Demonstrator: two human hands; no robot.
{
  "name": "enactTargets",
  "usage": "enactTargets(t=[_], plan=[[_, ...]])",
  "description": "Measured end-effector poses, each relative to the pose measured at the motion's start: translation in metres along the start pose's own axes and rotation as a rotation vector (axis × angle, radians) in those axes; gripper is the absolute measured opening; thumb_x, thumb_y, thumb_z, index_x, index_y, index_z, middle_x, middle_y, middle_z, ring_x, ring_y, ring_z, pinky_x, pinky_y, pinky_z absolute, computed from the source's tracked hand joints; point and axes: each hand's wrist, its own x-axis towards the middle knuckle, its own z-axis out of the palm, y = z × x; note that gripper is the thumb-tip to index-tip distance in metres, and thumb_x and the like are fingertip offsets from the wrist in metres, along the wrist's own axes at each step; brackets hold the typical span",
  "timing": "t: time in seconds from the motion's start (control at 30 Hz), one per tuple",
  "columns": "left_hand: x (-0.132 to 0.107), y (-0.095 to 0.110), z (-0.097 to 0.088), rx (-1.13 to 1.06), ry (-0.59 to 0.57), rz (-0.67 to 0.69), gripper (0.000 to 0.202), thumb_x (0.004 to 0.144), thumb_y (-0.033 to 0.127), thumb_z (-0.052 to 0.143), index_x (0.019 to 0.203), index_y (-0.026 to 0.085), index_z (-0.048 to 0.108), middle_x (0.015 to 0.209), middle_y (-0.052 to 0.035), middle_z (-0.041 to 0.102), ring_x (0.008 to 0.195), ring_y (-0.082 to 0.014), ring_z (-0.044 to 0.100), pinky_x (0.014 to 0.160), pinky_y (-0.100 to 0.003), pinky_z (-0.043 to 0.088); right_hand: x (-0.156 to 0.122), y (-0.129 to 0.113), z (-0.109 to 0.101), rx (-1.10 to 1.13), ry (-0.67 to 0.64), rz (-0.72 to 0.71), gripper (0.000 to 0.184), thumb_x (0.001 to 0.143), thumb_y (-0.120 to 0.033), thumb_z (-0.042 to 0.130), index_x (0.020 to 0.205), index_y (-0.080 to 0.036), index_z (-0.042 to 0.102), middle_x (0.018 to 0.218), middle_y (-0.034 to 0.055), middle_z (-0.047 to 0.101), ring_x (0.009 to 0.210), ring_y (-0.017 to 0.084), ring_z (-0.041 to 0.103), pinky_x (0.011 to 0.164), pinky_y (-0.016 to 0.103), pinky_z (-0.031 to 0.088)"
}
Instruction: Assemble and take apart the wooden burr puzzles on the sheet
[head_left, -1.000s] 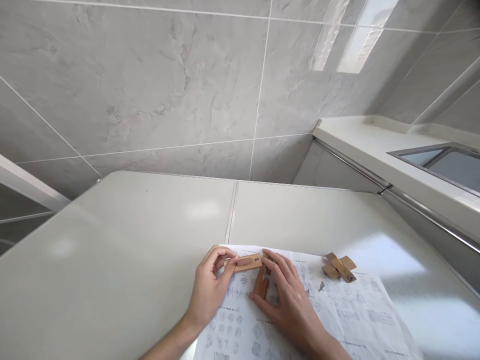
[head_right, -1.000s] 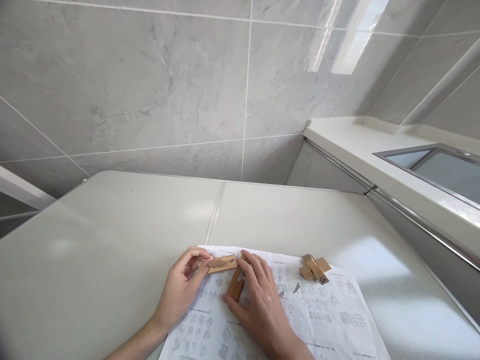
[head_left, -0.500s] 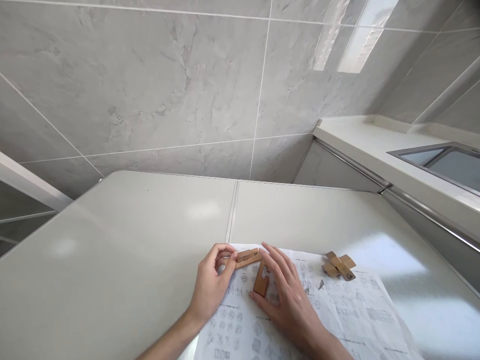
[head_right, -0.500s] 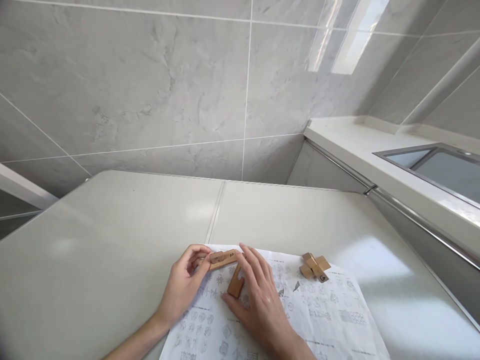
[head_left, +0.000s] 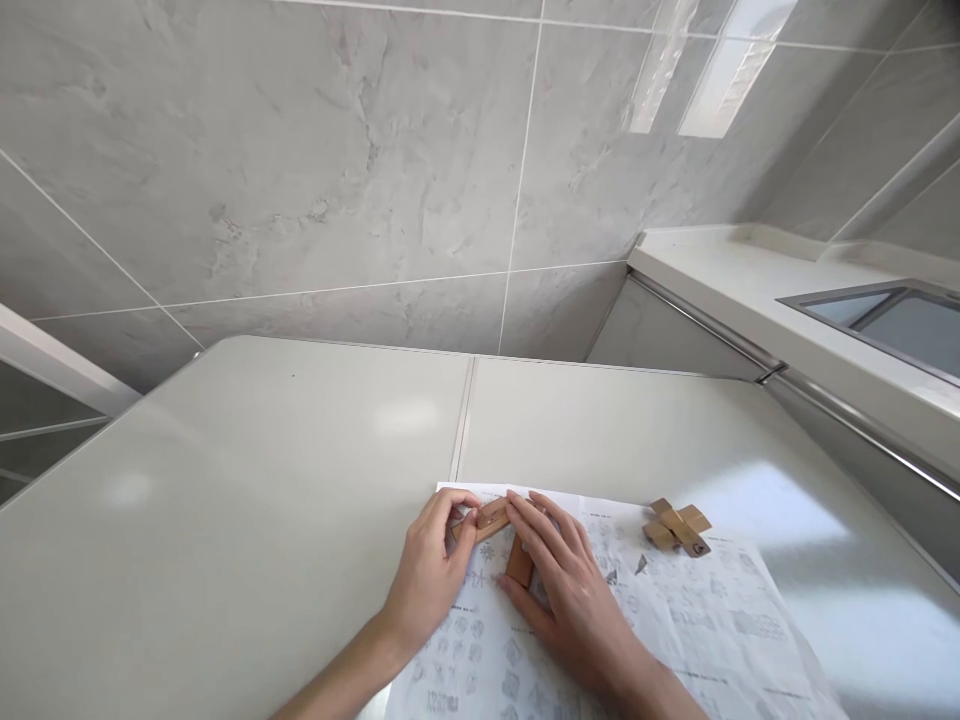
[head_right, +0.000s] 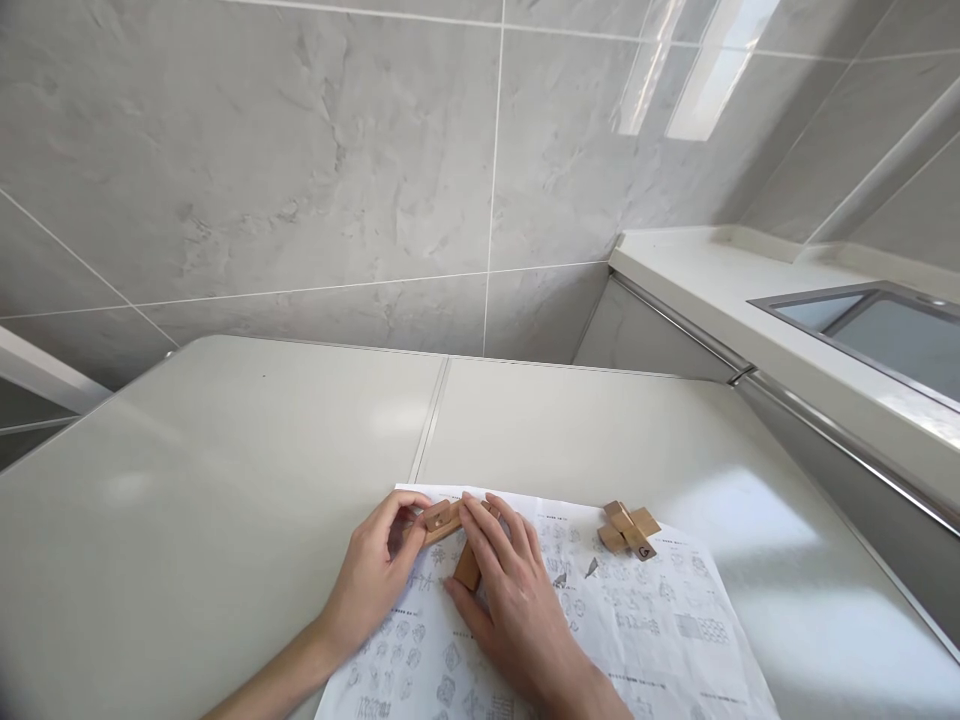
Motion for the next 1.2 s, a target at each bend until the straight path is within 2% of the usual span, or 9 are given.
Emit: enactTargets(t=[0.3, 0.53, 0.9, 1.07, 1.2], plan=[[-0.001, -0.001, 0.001, 0.032, -0.013, 0.036, 0.019, 0.102, 0.024, 0.049, 0.103, 0.027, 0.067, 0.106, -0.0056, 0.071, 0.097, -0.0244, 0.07, 0.081, -0.034, 0.057, 0.0, -0.001, 0.002, -0.02, 0.016, -0.001, 0.072, 0.107, -0.025, 0.057, 0.172, -0.028, 0.025, 0.167, 0.009, 0.05, 0.155, 0.038, 0.042, 0.118, 0.063, 0.051], [0.002, -0.003, 0.001, 0.173, -0.043, 0.144, 0.023, 0.107, 0.021, 0.043, 0.1, 0.027, 0.064, 0.106, -0.0054, 0.07, 0.104, -0.0262, 0.065, 0.092, -0.039, 0.054, 0.001, -0.001, 0.003, -0.031, 0.029, -0.007, 0.071, 0.105, -0.021, 0.058, 0.17, -0.026, 0.028, 0.165, 0.0104, 0.053, 0.154, 0.038, 0.043, 0.117, 0.064, 0.05], [0.002, -0.008, 0.002, 0.332, -0.058, 0.221, 0.029, 0.107, 0.015, 0.037, 0.105, 0.027, 0.063, 0.118, -0.0059, 0.069, 0.117, -0.0284, 0.058, 0.101, -0.045, 0.049, 0.0, -0.004, 0.008, -0.064, 0.06, 0.002, 0.07, 0.105, -0.018, 0.057, 0.169, -0.025, 0.03, 0.164, 0.0089, 0.054, 0.154, 0.038, 0.042, 0.118, 0.063, 0.049], [0.002, -0.009, 0.0, 0.34, -0.053, 0.23, 0.03, 0.106, 0.014, 0.036, 0.106, 0.027, 0.064, 0.119, -0.0069, 0.069, 0.118, -0.0297, 0.057, 0.102, -0.049, 0.047, 0.002, -0.003, 0.008, -0.082, 0.077, -0.021, 0.063, 0.105, -0.024, 0.06, 0.164, -0.023, 0.038, 0.16, 0.0108, 0.059, 0.151, 0.039, 0.047, 0.117, 0.063, 0.05], [0.002, -0.01, -0.002, 0.309, -0.038, 0.227, 0.027, 0.106, 0.017, 0.039, 0.106, 0.026, 0.064, 0.117, -0.008, 0.069, 0.116, -0.0306, 0.057, 0.102, -0.051, 0.047, 0.011, -0.005, 0.003, -0.079, 0.132, -0.039, 0.049, 0.104, -0.025, 0.063, 0.153, -0.023, 0.052, 0.147, 0.0118, 0.068, 0.146, 0.039, 0.05, 0.115, 0.065, 0.049]])
